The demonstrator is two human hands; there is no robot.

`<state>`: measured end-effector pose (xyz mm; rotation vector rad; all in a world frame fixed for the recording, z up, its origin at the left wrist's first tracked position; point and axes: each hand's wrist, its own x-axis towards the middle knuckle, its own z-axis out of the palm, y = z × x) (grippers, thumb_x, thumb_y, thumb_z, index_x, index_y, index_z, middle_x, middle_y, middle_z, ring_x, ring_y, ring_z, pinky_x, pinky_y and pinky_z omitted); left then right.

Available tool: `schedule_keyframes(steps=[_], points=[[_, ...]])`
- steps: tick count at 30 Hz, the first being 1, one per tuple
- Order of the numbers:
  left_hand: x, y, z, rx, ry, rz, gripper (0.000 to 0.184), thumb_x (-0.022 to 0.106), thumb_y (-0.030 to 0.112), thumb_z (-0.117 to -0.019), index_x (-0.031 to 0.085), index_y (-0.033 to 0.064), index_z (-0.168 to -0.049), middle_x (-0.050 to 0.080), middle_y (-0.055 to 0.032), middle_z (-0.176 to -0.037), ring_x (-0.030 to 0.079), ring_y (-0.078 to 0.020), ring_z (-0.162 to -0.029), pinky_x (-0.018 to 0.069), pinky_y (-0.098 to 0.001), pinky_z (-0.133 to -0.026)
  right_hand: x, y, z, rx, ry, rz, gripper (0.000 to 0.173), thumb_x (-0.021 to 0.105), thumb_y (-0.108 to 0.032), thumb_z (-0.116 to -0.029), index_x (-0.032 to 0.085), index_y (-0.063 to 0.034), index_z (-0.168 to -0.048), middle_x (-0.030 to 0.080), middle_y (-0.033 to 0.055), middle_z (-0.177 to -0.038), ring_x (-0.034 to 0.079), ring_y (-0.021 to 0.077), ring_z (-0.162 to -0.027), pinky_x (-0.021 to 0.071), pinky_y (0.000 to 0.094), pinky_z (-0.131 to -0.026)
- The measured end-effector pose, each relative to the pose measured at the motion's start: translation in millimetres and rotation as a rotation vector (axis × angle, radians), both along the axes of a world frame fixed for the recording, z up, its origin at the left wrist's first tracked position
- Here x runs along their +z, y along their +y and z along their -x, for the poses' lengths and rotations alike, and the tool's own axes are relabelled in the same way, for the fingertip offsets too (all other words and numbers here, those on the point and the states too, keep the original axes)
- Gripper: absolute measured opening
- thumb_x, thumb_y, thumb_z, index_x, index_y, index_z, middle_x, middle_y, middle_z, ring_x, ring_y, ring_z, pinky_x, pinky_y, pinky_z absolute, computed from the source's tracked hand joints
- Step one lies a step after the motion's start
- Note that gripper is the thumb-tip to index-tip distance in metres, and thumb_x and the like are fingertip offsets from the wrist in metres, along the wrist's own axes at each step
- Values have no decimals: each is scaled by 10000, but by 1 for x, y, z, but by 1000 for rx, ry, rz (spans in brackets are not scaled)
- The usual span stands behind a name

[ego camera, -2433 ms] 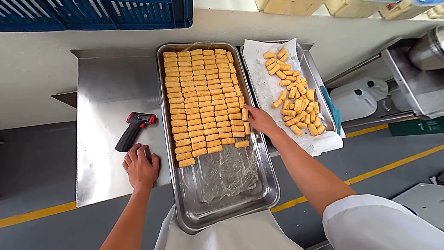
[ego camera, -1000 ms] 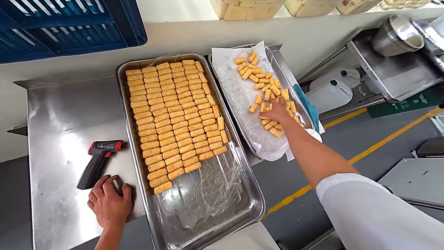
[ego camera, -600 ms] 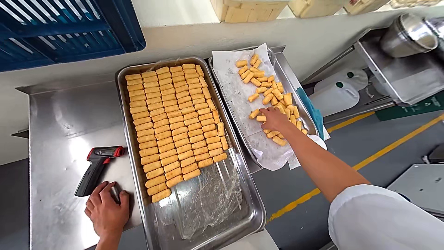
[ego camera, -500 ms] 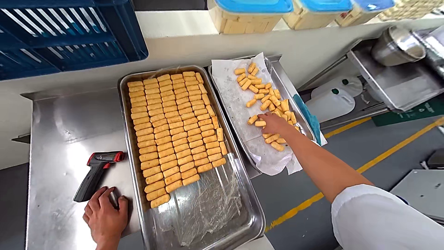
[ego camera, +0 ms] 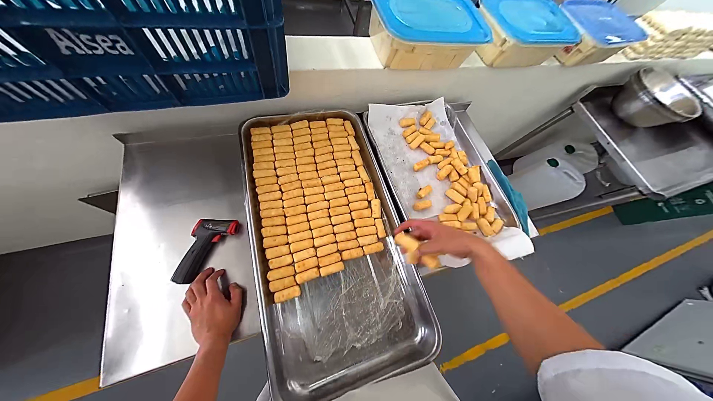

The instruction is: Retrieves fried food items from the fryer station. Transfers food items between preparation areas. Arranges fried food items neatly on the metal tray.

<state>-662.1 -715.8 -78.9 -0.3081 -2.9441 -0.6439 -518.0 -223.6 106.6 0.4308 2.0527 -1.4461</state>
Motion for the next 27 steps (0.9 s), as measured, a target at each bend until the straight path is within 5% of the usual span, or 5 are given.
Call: schedule_keyframes(steps=[7,14,19,24,27], points=[[0,-2,0,-22,-16,-9,602,409,472,-935,627,45,-1299,522,-234,-1469,439,-487,-1387,293,-681,-1108,-54,-130,-5,255,-83,165,601,679,-104,-985,437,-57,-1533,631,222,-1324,648,311,-1161,521,485,-1001],[2,1,1,-9,-34,-14,600,413,465,-936,621,40,-1304,512,-241,-1475,430,-487,-1390,289,-670,-1109,-41,75,-14,-183,160,-626,391,706,-89,-928,631,-25,-1306,675,207,-1226,676,333,-1105,556,527,-949],[6,3,1,-1,-38,0,607,410,468,-928,620,39,-1303,514,-238,-1474,430,-491,-1387,296,-672,-1094,-93,156,-27,9,-132,-1035,1013,935,-248,-711,415,-221,-1581,157,294,-1666,292,571,-1454,457,733,-979],[6,2,1,7,-51,17,607,407,469,-929,614,43,-1309,506,-232,-1481,417,-490,-1398,282,-673,-1108,-97,130,-33,191,-36,-1132,659,876,-167,-733,634,-139,-1346,483,188,-1498,442,472,-1379,549,645,-855],[6,2,1,5,-55,17,606,411,459,-926,613,37,-1311,499,-246,-1483,410,-496,-1402,270,-681,-1112,-93,143,-39,118,-47,-1084,632,881,-239,-768,640,-173,-1348,494,200,-1477,457,485,-1350,539,649,-860]])
